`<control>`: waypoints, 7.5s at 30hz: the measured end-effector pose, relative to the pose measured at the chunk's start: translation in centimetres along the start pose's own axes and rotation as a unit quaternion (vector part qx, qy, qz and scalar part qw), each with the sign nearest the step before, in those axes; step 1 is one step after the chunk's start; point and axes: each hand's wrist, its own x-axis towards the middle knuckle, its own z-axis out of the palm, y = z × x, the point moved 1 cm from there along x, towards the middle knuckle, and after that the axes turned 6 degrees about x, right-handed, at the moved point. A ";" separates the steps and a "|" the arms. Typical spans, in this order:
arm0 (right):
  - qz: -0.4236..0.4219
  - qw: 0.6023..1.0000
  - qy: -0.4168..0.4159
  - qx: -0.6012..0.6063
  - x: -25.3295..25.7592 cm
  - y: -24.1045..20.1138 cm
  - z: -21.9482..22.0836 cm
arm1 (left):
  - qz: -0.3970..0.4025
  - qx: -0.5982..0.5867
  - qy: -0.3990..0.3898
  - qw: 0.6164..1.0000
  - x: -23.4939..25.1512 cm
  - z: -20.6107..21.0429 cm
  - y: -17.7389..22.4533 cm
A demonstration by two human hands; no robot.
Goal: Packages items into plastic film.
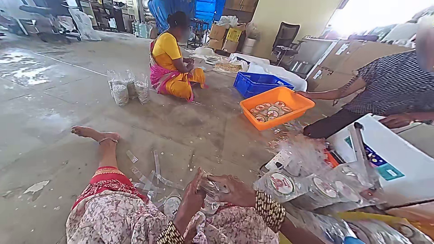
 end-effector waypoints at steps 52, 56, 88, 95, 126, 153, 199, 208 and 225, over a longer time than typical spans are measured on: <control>0.181 0.977 0.074 -0.082 1.5 -4.7 3.9 | 0.108 0.147 0.189 0.965 -2.4 0.8 -2.2; 0.170 0.979 0.108 -0.043 1.6 -4.6 5.2 | 0.004 0.178 0.142 0.974 -4.9 0.1 -4.5; 0.171 0.966 -0.032 -0.190 1.7 -5.8 5.6 | 0.033 -0.026 0.027 0.999 -5.2 1.1 -3.0; 0.108 0.966 0.223 -0.076 -0.1 -3.3 2.2 | -0.007 0.031 0.026 0.999 -4.2 -0.4 -2.0; 0.072 0.980 0.044 -0.178 1.5 -2.7 3.2 | 0.148 0.215 0.082 0.962 3.4 -2.8 0.1; -0.033 0.986 -0.063 -0.151 2.8 -2.7 1.4 | 0.269 0.296 0.154 0.903 2.8 -2.2 -0.6; -0.024 0.992 0.074 -0.104 -0.1 -1.3 5.1 | 0.314 0.184 0.094 0.927 0.8 -1.3 -2.9; 0.031 0.989 -0.048 -0.135 2.1 -1.9 2.5 | 0.331 0.242 0.078 0.909 -0.3 -0.1 -2.5; -0.097 0.976 0.169 -0.099 2.9 -2.0 6.6 | 0.176 0.016 0.014 0.984 -0.4 -1.3 -3.1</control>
